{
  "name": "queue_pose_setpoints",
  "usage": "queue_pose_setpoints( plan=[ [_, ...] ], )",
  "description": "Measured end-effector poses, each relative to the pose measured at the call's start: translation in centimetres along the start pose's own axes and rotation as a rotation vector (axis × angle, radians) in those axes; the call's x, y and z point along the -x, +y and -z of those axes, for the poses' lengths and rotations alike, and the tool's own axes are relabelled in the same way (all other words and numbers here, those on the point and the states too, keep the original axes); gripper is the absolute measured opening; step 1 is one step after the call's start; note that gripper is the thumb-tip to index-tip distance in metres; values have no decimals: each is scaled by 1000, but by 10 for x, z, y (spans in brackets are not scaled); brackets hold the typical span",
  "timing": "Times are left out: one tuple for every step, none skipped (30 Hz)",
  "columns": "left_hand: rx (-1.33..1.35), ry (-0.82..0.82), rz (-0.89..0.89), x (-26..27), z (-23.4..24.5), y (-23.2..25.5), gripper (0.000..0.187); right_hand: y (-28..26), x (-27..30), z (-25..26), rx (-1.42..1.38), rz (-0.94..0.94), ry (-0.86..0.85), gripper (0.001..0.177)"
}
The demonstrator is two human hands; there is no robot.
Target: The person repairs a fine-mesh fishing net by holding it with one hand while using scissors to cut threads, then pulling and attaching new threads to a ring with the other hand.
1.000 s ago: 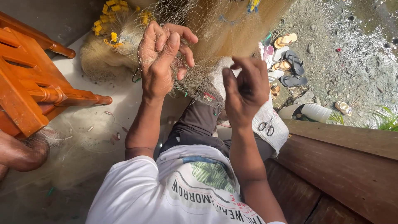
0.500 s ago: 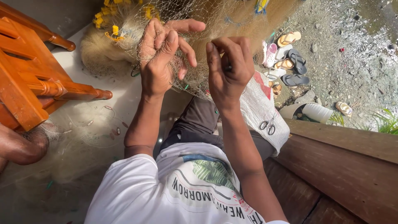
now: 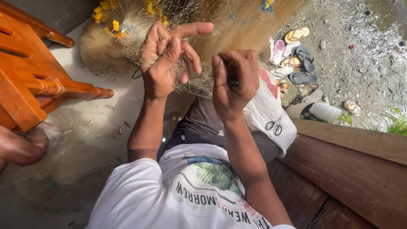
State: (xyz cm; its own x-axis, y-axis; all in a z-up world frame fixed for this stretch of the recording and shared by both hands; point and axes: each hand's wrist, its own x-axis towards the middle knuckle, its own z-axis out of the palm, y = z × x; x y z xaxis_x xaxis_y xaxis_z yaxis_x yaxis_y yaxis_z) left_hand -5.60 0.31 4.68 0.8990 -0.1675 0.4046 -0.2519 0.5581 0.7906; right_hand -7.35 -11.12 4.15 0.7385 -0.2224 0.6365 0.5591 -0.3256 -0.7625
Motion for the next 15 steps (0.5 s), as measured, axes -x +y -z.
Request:
queue_pose_setpoints(
  plan=[
    [1, 6, 0, 1, 0, 1, 22, 4, -1, -1, 0, -2, -5, 12],
    [-30, 0, 0, 1, 0, 1, 20, 9, -2, -2, 23, 13, -9, 12],
    [-61, -5, 0, 0, -1, 2, 18, 14, -3, -3, 46, 28, -12, 15],
    [-60, -5, -2, 0, 1, 1, 18, 13, -5, -3, 47, 29, -12, 15],
    [-35, -24, -13, 0, 2, 1, 16, 13, -7, -3, 69, 23, -56, 15],
    [-10, -44, -25, -1, 4, 0, 15, 13, -9, -3, 91, 17, -98, 16],
    [-9, -47, -28, -2, 4, 0, 15, 11, -10, -2, 91, 21, -97, 16],
    [-15, -54, -26, -1, 4, 1, 17, 8, -9, -2, 97, 9, -119, 10],
    [-21, -61, -24, -1, 4, 1, 19, 6, -8, -2, 103, -2, -140, 5],
    [-22, -60, -25, -2, 4, 2, 19, 4, -6, -2, 102, -2, -141, 5],
    [-32, -54, -28, -2, 3, 2, 18, 2, -5, -1, 76, -26, -145, 5],
    [-41, -47, -28, -2, 3, 2, 18, -1, -3, 0, 49, -53, -149, 7],
    [-42, -44, -24, -2, 3, 2, 18, -2, -1, 1, 48, -57, -151, 7],
    [-20, -48, -21, -2, 4, 1, 17, -4, 1, 2, 36, -56, -156, 5],
    [1, -51, -17, -2, 4, 0, 17, -5, 2, 3, 23, -56, -161, 3]
  ],
)
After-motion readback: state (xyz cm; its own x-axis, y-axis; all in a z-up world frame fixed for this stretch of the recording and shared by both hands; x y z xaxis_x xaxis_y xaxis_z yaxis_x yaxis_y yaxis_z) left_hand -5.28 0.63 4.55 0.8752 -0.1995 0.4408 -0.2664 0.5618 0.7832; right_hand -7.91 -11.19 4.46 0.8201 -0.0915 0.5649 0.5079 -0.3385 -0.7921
